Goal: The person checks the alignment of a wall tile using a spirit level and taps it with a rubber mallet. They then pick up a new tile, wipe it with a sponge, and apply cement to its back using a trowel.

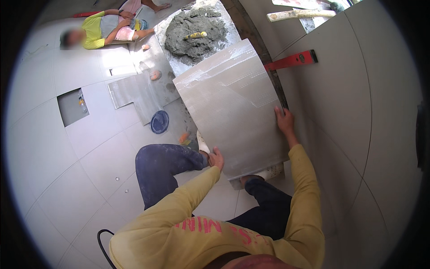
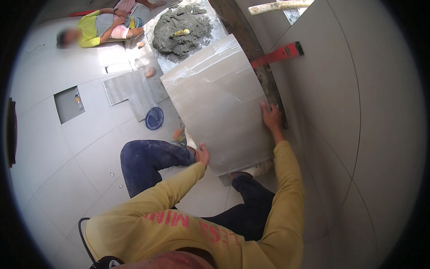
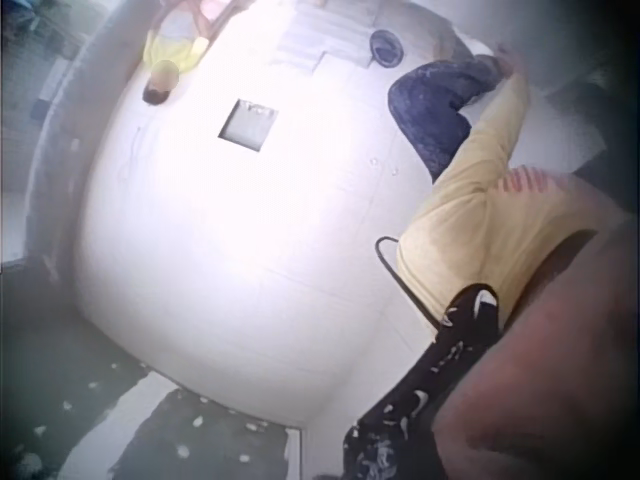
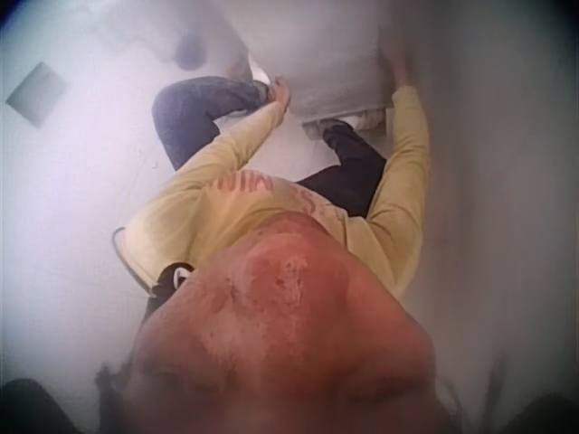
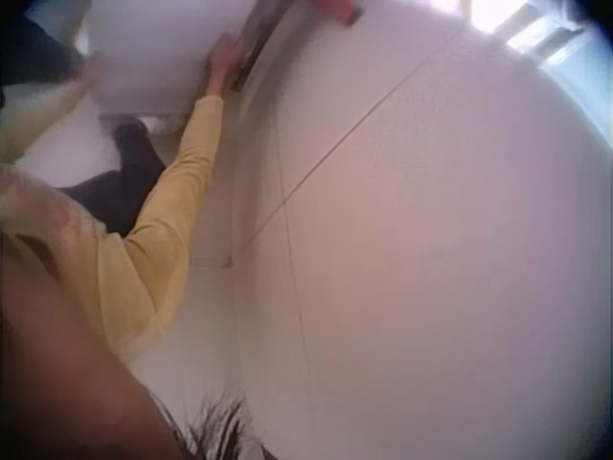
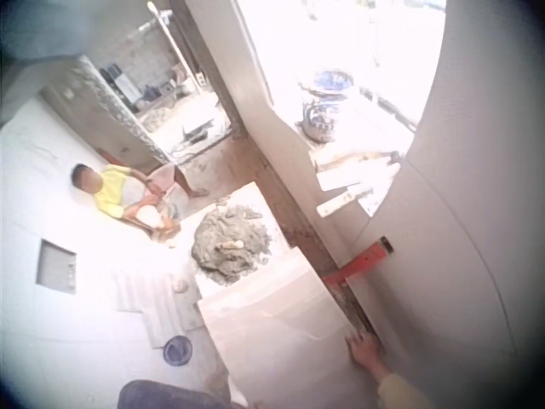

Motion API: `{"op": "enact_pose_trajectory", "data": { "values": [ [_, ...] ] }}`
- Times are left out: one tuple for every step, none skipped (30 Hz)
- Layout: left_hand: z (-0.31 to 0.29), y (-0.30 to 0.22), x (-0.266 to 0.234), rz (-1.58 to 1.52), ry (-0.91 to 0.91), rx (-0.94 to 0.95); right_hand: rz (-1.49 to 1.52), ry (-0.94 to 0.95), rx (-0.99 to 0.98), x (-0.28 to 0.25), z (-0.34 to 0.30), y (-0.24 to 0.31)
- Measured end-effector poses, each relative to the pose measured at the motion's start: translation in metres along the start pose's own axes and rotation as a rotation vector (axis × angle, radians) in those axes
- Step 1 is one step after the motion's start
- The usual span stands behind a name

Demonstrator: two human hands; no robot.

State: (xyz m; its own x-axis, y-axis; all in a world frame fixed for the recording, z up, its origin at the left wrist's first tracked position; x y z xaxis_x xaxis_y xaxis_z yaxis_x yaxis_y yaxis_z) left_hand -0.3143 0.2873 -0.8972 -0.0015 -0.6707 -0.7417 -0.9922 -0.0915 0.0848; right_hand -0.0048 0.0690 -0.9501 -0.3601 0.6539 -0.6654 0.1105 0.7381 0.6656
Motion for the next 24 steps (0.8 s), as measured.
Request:
{"op": "enact_pose_trajectory", "data": {
  "values": [
    [0.007,0.002,0.003,-0.059,-0.02,-0.005,0.052,-0.008,-0.004,0.001,0.001,0.0],
    [0.01,0.008,0.006,-0.119,-0.038,-0.01,0.102,-0.015,-0.009,0.002,0.004,0.001],
    [0.015,0.015,0.01,-0.175,-0.049,-0.02,0.063,-0.008,0.005,0.001,0.005,0.003],
    [0.022,0.018,0.015,-0.146,-0.047,-0.018,0.021,0.0,0.019,-0.002,0.006,0.006],
    [0.03,0.021,0.021,-0.118,-0.043,-0.019,-0.022,0.01,0.032,-0.004,0.007,0.009],
    [0.038,0.019,0.028,-0.103,-0.042,-0.023,-0.054,0.018,0.018,-0.003,0.011,0.01],
    [0.046,0.023,0.035,-0.095,-0.069,-0.027,-0.082,0.026,0.009,-0.004,0.011,0.009],
    [0.054,0.028,0.042,-0.088,-0.096,-0.034,-0.112,0.037,-0.001,-0.003,0.012,0.007],
    [0.057,0.032,0.052,-0.079,-0.115,-0.042,-0.111,0.068,0.026,-0.008,0.009,0.006],
    [0.061,0.028,0.055,-0.074,-0.13,-0.052,-0.104,0.094,0.052,-0.01,0.011,0.006],
    [0.067,0.025,0.058,-0.068,-0.144,-0.064,-0.099,0.122,0.078,-0.011,0.014,0.007],
    [0.071,0.027,0.058,-0.052,-0.161,-0.081,-0.088,0.16,0.104,-0.011,0.013,0.011],
    [0.074,0.03,0.06,-0.095,-0.165,-0.093,-0.078,0.198,0.132,-0.012,0.012,0.013],
    [0.077,0.034,0.061,-0.136,-0.17,-0.104,-0.069,0.237,0.162,-0.012,0.012,0.016],
    [0.079,0.033,0.064,-0.174,-0.168,-0.1,-0.056,0.222,0.15,-0.011,0.013,0.011],
    [0.084,0.032,0.067,-0.172,-0.197,-0.116,-0.046,0.209,0.138,-0.007,0.015,0.003],
    [0.092,0.028,0.068,-0.168,-0.227,-0.13,-0.035,0.196,0.127,-0.006,0.019,-0.006],
    [0.097,0.034,0.073,-0.16,-0.261,-0.162,-0.034,0.215,0.13,-0.004,0.018,-0.006],
    [0.098,0.041,0.08,-0.157,-0.262,-0.155,-0.035,0.234,0.134,-0.006,0.014,0.003],
    [0.1,0.048,0.084,-0.153,-0.266,-0.147,-0.034,0.253,0.138,-0.007,0.009,0.009],
    [0.104,0.049,0.084,-0.151,-0.273,-0.127,-0.029,0.214,0.124,-0.007,0.007,0.01],
    [0.109,0.049,0.082,-0.148,-0.283,-0.107,-0.021,0.177,0.11,-0.006,0.005,0.012],
    [0.114,0.05,0.077,-0.145,-0.297,-0.088,-0.01,0.14,0.096,-0.005,0.003,0.016],
    [0.118,0.051,0.072,-0.138,-0.306,-0.071,-0.005,0.143,0.076,-0.006,0.003,0.019]
  ]
}}
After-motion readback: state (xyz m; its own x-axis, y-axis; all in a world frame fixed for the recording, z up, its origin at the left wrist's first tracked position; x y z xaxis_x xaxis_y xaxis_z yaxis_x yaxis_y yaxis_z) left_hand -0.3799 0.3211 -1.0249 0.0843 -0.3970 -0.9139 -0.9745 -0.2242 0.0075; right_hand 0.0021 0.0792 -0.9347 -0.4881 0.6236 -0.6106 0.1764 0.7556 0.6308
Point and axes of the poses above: each hand's wrist, its own z-axis towards the middle knuckle, its own x-axis out of the palm, y = z × x, the point moved 1 cm from there along z, towards the middle knuckle, and after that the axes turned 2 degrees about -y, right-handed, at the moved point
